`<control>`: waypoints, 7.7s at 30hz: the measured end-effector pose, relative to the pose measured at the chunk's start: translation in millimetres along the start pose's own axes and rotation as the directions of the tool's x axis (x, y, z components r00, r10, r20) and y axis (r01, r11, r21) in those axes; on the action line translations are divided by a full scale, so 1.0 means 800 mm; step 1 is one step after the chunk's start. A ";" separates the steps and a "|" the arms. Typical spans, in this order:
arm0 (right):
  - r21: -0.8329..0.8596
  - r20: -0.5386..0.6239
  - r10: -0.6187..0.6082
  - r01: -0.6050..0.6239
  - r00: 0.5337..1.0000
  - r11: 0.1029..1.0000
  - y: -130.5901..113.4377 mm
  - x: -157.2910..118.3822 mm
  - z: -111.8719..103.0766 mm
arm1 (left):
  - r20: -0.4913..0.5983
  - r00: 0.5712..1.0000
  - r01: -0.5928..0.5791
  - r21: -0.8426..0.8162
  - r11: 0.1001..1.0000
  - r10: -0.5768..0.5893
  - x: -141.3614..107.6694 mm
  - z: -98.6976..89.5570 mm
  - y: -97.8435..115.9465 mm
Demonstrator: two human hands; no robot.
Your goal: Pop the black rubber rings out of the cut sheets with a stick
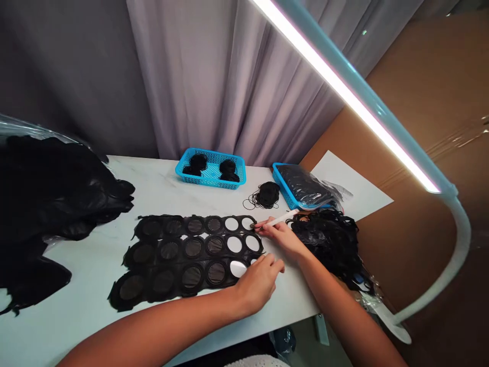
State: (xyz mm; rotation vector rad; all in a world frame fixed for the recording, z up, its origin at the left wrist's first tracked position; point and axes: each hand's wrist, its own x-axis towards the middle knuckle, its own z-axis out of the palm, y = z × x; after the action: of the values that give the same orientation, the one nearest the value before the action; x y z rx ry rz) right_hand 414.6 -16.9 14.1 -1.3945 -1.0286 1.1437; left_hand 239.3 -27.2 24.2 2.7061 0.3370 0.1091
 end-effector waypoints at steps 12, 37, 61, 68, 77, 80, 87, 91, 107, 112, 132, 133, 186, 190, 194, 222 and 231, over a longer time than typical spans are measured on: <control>-0.701 -0.426 -0.327 -0.080 0.844 0.708 -0.044 -0.072 -0.054 | -0.231 0.966 -0.087 0.127 0.988 0.115 -0.129 -0.022 -0.045; -0.460 0.389 -0.137 0.322 0.911 0.827 -0.014 -0.079 0.152 | -0.072 0.997 -0.020 0.174 0.985 0.033 -0.224 -0.029 -0.110; -0.408 0.393 -0.184 0.351 0.901 0.843 -0.016 0.001 0.134 | -0.129 0.988 0.110 0.156 0.982 -0.090 -0.192 -0.030 -0.136; -0.451 0.418 -0.181 0.377 0.890 0.809 -0.019 0.005 0.133 | -0.129 0.988 0.102 0.160 0.982 -0.082 -0.192 -0.032 -0.135; -0.647 0.517 -0.301 0.596 0.802 0.477 -0.009 -0.010 0.142 | -0.167 0.983 0.101 0.159 0.982 -0.074 -0.192 -0.029 -0.134; -0.769 0.240 -0.364 0.405 0.900 0.495 -0.013 0.023 0.115 | -0.175 0.981 0.111 0.174 0.979 -0.080 -0.194 -0.030 -0.131; -0.596 0.213 -0.302 0.369 0.929 0.713 -0.033 0.073 0.106 | -0.231 0.967 0.155 0.181 0.971 -0.111 -0.161 -0.051 -0.146; -0.495 0.370 -0.228 0.398 0.901 0.772 -0.023 0.073 0.124 | -0.244 0.962 0.172 0.181 0.968 -0.125 -0.144 -0.050 -0.169; -0.521 0.489 -0.256 0.514 0.834 0.681 -0.019 0.066 0.132 | -0.198 0.967 0.194 0.152 0.969 -0.162 -0.146 -0.043 -0.172; -0.749 0.417 -0.331 0.526 0.847 0.402 -0.010 0.070 0.127 | -0.206 0.960 0.223 0.140 0.965 -0.192 -0.144 -0.041 -0.170; -0.344 0.485 -0.230 0.426 0.844 0.837 -0.020 0.098 0.190 | -0.278 0.941 0.271 0.270 0.924 -0.195 -0.202 -0.051 -0.187; -0.337 0.489 -0.225 0.420 0.843 0.843 -0.020 0.099 0.189 | -0.280 0.940 0.273 0.268 0.924 -0.197 -0.202 -0.050 -0.187; -0.327 0.669 -0.263 0.593 0.695 0.735 -0.029 0.120 0.248 | -0.374 0.879 0.403 0.253 0.879 -0.296 -0.257 -0.052 -0.195; -0.331 0.674 -0.262 0.600 0.690 0.729 -0.029 0.121 0.248 | -0.380 0.875 0.405 0.238 0.883 -0.299 -0.257 -0.050 -0.195; -0.350 0.681 -0.283 0.640 0.675 0.684 -0.029 0.111 0.253 | -0.400 0.867 0.404 0.216 0.889 -0.297 -0.258 -0.048 -0.195; -0.212 0.717 -0.301 0.609 0.628 0.764 -0.027 0.142 0.311 | -0.534 0.776 0.503 0.203 0.840 -0.336 -0.295 -0.042 -0.205; -0.211 0.756 -0.303 0.655 0.579 0.725 -0.028 0.145 0.312 | -0.514 0.790 0.510 0.248 0.823 -0.334 -0.293 -0.047 -0.201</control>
State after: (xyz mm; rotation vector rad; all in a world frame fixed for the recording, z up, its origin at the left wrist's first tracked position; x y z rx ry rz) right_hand 190.9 144.7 14.3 -0.8775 -2.2248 0.9954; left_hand -27.5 71.4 -13.3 2.8591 1.2296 0.6037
